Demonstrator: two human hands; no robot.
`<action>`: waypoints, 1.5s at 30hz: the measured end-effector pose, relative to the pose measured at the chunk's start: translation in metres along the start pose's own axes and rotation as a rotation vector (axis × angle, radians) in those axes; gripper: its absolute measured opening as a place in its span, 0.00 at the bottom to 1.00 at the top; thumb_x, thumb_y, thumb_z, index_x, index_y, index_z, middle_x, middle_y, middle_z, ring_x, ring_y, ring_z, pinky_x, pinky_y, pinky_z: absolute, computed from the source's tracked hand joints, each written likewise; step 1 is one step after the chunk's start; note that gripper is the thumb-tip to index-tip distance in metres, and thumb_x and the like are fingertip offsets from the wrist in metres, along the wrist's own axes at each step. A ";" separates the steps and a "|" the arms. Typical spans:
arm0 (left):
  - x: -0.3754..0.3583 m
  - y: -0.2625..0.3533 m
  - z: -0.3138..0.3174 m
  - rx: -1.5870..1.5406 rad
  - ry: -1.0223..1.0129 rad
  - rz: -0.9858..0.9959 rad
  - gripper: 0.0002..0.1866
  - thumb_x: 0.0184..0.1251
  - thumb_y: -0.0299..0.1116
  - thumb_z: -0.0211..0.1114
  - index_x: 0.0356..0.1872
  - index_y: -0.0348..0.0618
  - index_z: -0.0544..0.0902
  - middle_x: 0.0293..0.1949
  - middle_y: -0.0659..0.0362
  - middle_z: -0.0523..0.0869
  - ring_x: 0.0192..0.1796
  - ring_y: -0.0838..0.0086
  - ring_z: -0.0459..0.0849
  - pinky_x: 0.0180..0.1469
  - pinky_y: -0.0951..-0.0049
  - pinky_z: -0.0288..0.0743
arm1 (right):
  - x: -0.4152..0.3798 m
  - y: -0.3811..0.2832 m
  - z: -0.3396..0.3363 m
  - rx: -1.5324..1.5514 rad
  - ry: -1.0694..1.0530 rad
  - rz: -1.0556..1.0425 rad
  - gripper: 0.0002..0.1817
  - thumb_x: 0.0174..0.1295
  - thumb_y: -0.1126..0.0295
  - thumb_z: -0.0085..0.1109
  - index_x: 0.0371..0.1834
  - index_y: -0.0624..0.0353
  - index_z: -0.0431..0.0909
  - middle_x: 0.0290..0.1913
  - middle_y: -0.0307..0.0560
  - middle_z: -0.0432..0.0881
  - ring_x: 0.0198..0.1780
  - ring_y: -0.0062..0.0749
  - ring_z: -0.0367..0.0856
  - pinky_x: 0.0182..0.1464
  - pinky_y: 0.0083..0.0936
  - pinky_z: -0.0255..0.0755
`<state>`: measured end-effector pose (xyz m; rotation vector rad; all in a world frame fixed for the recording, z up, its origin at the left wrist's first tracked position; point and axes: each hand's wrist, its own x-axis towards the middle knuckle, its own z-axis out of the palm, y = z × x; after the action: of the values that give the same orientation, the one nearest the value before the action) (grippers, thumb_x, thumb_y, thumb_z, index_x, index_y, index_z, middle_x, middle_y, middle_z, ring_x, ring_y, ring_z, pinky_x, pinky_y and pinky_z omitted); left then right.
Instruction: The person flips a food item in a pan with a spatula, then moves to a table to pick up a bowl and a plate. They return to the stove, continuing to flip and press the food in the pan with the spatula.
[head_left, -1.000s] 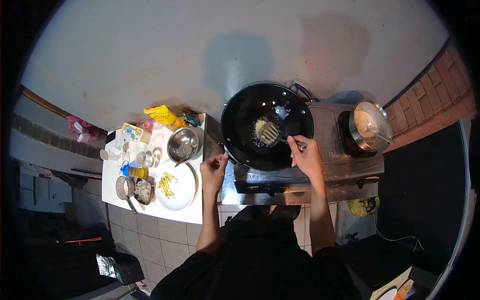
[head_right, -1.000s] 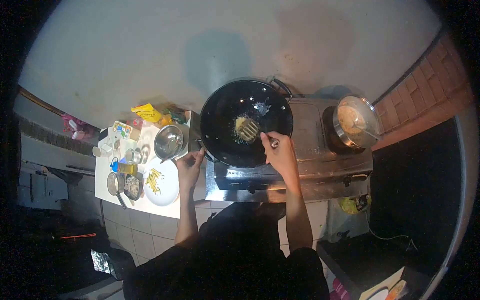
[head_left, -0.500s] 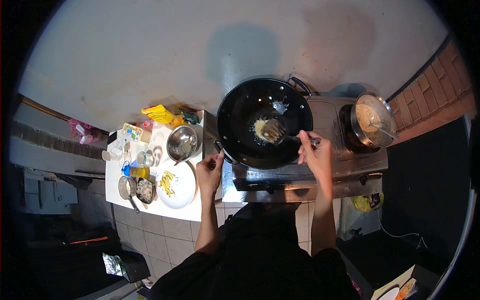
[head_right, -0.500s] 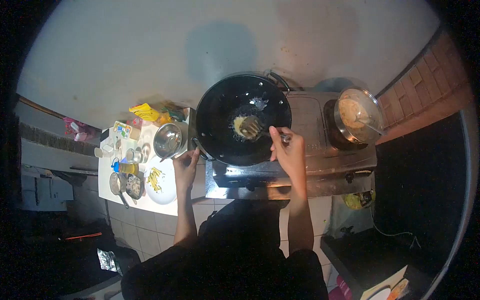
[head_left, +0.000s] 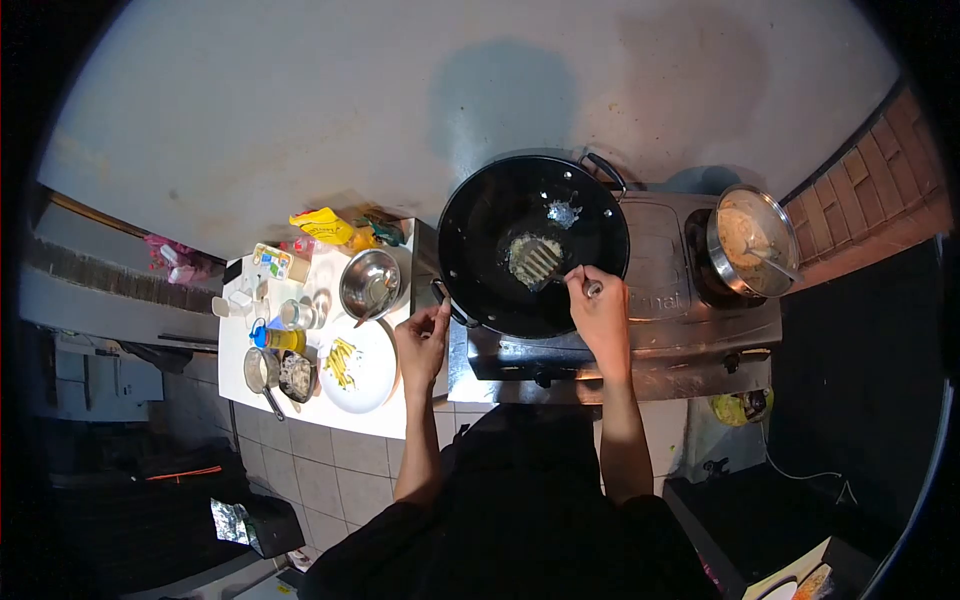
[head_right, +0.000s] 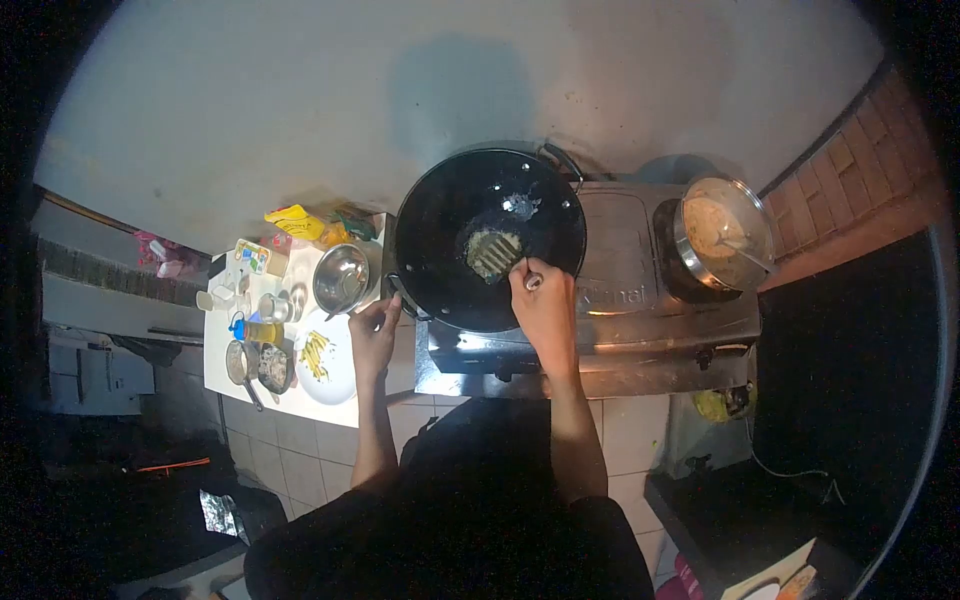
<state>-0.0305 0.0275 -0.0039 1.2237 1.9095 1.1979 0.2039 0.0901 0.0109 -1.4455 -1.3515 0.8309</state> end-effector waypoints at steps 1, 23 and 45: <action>0.000 0.002 -0.001 0.024 0.009 0.019 0.18 0.67 0.40 0.66 0.35 0.29 0.85 0.21 0.63 0.81 0.25 0.85 0.71 0.28 0.81 0.65 | 0.002 0.000 -0.001 -0.030 -0.003 -0.004 0.13 0.61 0.72 0.57 0.21 0.70 0.75 0.15 0.60 0.71 0.16 0.49 0.70 0.23 0.35 0.63; 0.006 -0.005 -0.001 0.033 -0.007 0.101 0.15 0.66 0.38 0.67 0.32 0.31 0.85 0.20 0.61 0.81 0.23 0.84 0.72 0.27 0.79 0.66 | -0.001 0.001 -0.015 0.066 -0.024 0.032 0.21 0.69 0.63 0.56 0.22 0.68 0.77 0.08 0.42 0.67 0.09 0.21 0.66 0.16 0.26 0.57; 0.048 0.011 -0.032 0.293 -0.322 0.150 0.23 0.57 0.48 0.72 0.23 0.33 0.85 0.15 0.51 0.80 0.19 0.70 0.78 0.28 0.67 0.71 | 0.054 -0.059 -0.064 -0.466 -0.123 -0.516 0.14 0.62 0.65 0.59 0.26 0.67 0.81 0.18 0.59 0.75 0.20 0.53 0.75 0.25 0.40 0.65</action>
<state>-0.0723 0.0606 0.0201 1.6293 1.8150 0.7478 0.2526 0.1264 0.0936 -1.2963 -1.9929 0.2775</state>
